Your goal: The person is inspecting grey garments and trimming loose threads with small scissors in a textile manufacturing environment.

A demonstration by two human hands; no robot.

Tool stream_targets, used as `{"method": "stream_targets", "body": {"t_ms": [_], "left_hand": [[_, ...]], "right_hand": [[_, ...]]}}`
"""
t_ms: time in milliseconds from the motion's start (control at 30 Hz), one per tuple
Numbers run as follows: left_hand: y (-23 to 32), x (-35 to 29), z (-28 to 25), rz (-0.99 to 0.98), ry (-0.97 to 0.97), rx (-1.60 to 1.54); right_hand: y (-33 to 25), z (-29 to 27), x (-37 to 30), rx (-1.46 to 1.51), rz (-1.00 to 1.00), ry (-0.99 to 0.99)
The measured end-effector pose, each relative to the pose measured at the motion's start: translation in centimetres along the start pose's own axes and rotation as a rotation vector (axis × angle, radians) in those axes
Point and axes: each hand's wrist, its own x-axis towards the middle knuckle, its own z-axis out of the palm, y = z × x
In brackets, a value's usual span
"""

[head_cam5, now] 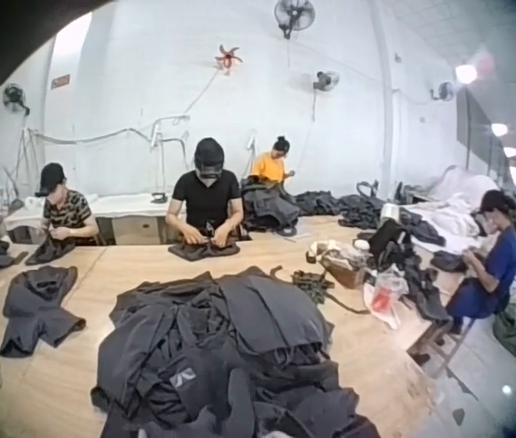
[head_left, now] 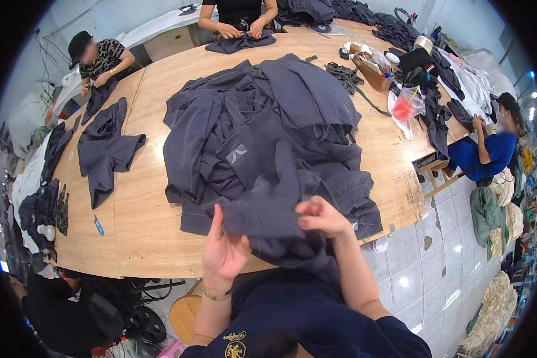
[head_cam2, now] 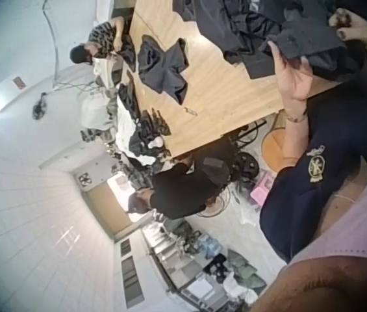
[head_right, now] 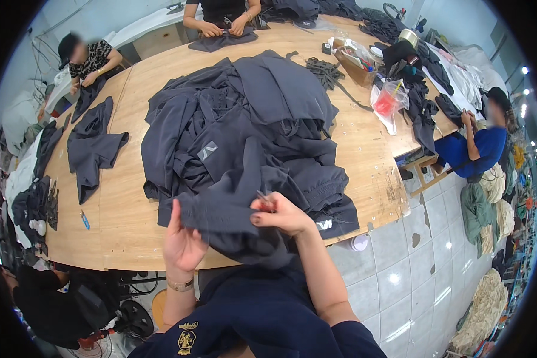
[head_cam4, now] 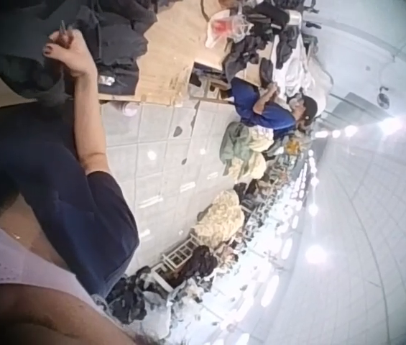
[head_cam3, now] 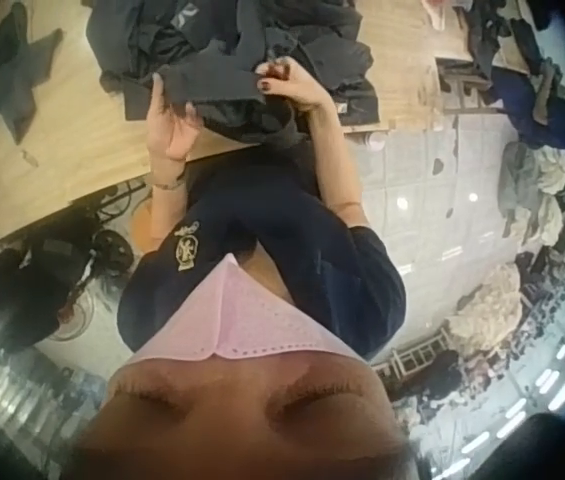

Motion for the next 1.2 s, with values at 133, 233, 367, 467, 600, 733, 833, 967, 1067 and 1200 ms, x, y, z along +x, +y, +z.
{"method": "stream_targets", "body": {"t_ms": [133, 233, 367, 467, 600, 733, 833, 967, 1067, 1200], "left_hand": [[-0.3, 2.1, -4.6, 0.083, 0.095, -0.133], [-2.1, 1.5, -3.2, 0.264, 0.207, 0.147], [-4.0, 2.2, -1.9, 0.308, 0.193, 0.245], [-5.2, 2.1, -2.2, 0.46, 0.168, 0.501], [-4.9, 2.1, -2.2, 0.473, 0.199, 0.494], [-4.4, 2.4, -2.1, 0.491, 0.181, 0.464], [-4.2, 2.4, -1.2, 0.464, 0.222, 0.468], [-3.7, 2.4, -1.3, 0.48, 0.217, 0.495], [-3.6, 2.2, -1.6, 0.473, 0.218, 0.502], [-3.7, 2.2, -1.4, 0.448, 0.247, 0.509]], "right_hand": [[4.7, -1.3, 3.2, -1.121, -0.184, 0.477], [4.3, 0.8, 1.8, -0.707, -0.195, 0.53], [3.2, 4.1, 1.7, -0.626, -0.33, 0.382], [3.5, 5.5, 1.7, -0.824, -0.394, 0.404], [3.3, 5.2, 0.9, -0.707, -0.383, 0.298], [3.5, 5.6, 0.0, -0.874, -0.653, 0.268], [3.3, 5.3, -0.4, -1.107, -1.058, 0.006], [3.5, 5.0, -1.1, -1.062, -1.086, -0.091], [2.6, 4.5, -1.3, -0.867, -0.897, 0.112], [2.8, 4.5, -0.3, -0.85, -0.658, 0.375]]}}
